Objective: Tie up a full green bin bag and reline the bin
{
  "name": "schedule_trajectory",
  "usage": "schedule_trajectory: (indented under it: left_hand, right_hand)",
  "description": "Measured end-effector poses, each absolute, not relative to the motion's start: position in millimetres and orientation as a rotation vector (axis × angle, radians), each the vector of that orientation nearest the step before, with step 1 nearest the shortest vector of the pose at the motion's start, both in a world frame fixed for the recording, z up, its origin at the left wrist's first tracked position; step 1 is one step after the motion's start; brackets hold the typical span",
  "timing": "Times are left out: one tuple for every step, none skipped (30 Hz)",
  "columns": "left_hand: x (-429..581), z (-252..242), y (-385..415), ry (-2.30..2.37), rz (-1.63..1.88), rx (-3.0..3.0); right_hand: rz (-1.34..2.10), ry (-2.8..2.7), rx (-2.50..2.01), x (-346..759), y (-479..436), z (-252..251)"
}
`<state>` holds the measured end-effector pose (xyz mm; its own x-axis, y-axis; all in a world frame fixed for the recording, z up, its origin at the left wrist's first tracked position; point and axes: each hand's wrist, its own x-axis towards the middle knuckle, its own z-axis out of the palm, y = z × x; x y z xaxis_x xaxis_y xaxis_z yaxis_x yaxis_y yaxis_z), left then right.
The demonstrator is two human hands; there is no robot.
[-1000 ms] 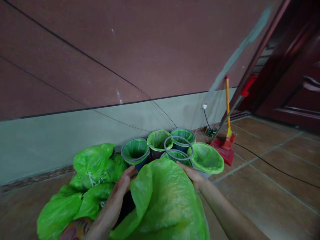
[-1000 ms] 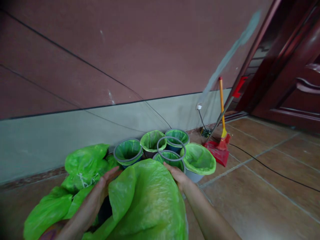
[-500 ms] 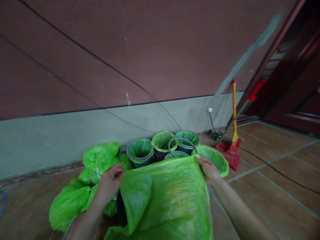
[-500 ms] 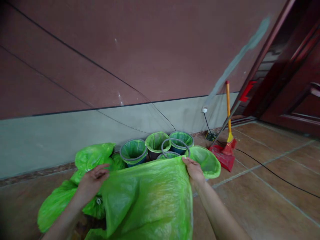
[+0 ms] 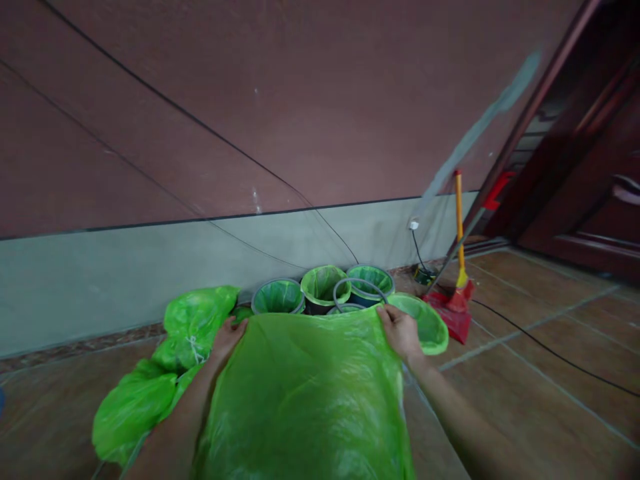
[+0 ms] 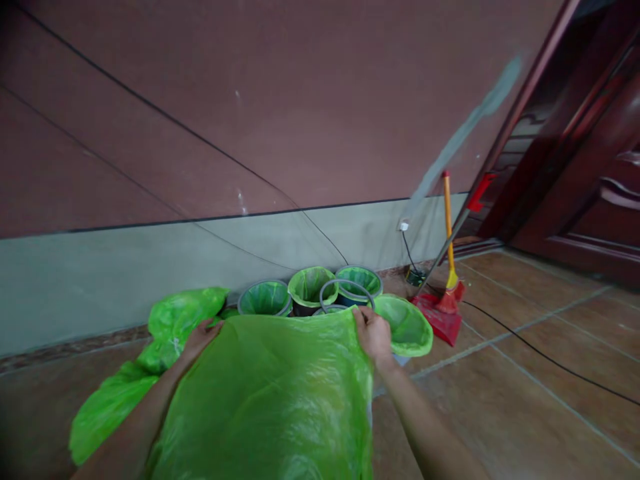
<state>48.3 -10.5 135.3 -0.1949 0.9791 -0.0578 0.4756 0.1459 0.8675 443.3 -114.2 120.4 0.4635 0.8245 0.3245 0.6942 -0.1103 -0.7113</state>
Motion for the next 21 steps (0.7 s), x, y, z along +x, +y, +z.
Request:
schedule_trajectory:
  left_hand:
    - [45.2,134.6,-11.1,1.778,0.935,1.395]
    - [42.1,136.1,-11.9,1.801,0.903,1.426]
    - [39.8,140.5,-12.4,1.829,0.878,1.483]
    - [38.9,148.0,-12.8,1.856,0.868,1.551]
    - [40.0,158.9,-13.3,1.88,0.867,1.633]
    - [43.6,173.0,-14.5,1.875,0.883,1.706]
    - [49.9,189.6,-16.8,1.854,0.92,1.743]
    - [59.0,207.9,-20.6,1.771,0.983,1.806]
    - [70.6,226.5,-25.9,1.616,1.07,1.86]
    - [84.1,244.1,-32.3,1.396,1.114,1.9]
    - [98.8,259.3,-39.5,1.185,1.093,1.919]
    - [113.6,271.3,-46.5,1.008,1.033,1.949]
    - [127.5,279.6,-52.8,0.869,0.959,1.985]
    - [139.6,284.1,-57.8,0.775,0.907,2.006]
    - [149.5,285.4,-61.3,0.719,0.869,1.997]
    - [156.6,284.4,-63.3,0.684,0.836,1.989]
    - [161.2,281.8,-63.8,0.668,0.827,1.974]
    - [163.4,278.5,-63.2,0.672,0.838,1.954]
    - [163.5,275.3,-61.7,0.687,0.869,1.93]
    - [162.1,272.5,-59.5,0.708,0.919,1.9]
    - [159.3,270.3,-56.9,0.732,0.97,1.866]
  right_hand:
    - [0.188,-1.296,-1.855,442.2,-114.5,120.6]
    - [0.193,-1.312,-1.843,440.6,-115.0,121.9]
    - [0.201,-1.326,-1.819,438.4,-115.4,124.6]
    - [0.213,-1.336,-1.782,435.1,-115.9,128.8]
    - [0.228,-1.343,-1.737,430.5,-116.1,134.6]
    - [0.243,-1.354,-1.689,424.5,-116.2,142.2]
    - [0.257,-1.371,-1.641,417.0,-116.0,151.4]
    - [0.271,-1.4,-1.592,408.2,-115.8,162.1]
    - [0.286,-1.446,-1.544,398.1,-115.4,174.0]
    - [0.304,-1.501,-1.493,387.4,-115.0,186.7]
    - [0.329,-1.564,-1.437,376.3,-114.5,199.7]
    - [0.363,-1.627,-1.379,365.4,-113.8,212.7]
    - [0.394,-1.684,-1.325,355.3,-113.0,225.0]
    - [0.417,-1.731,-1.279,346.5,-111.9,236.3]
    - [0.444,-1.764,-1.237,339.1,-110.8,246.2]
    - [0.477,-1.783,-1.197,333.6,-109.5,254.2]
    - [0.518,-1.781,-1.163,330.0,-108.6,260.2]
    - [0.567,-1.765,-1.139,328.0,-108.2,264.1]
    - [0.617,-1.738,-1.131,327.6,-108.7,266.0]
    - [0.654,-1.714,-1.145,328.3,-110.3,266.1]
    - [0.675,-1.704,-1.183,329.8,-113.2,264.9]
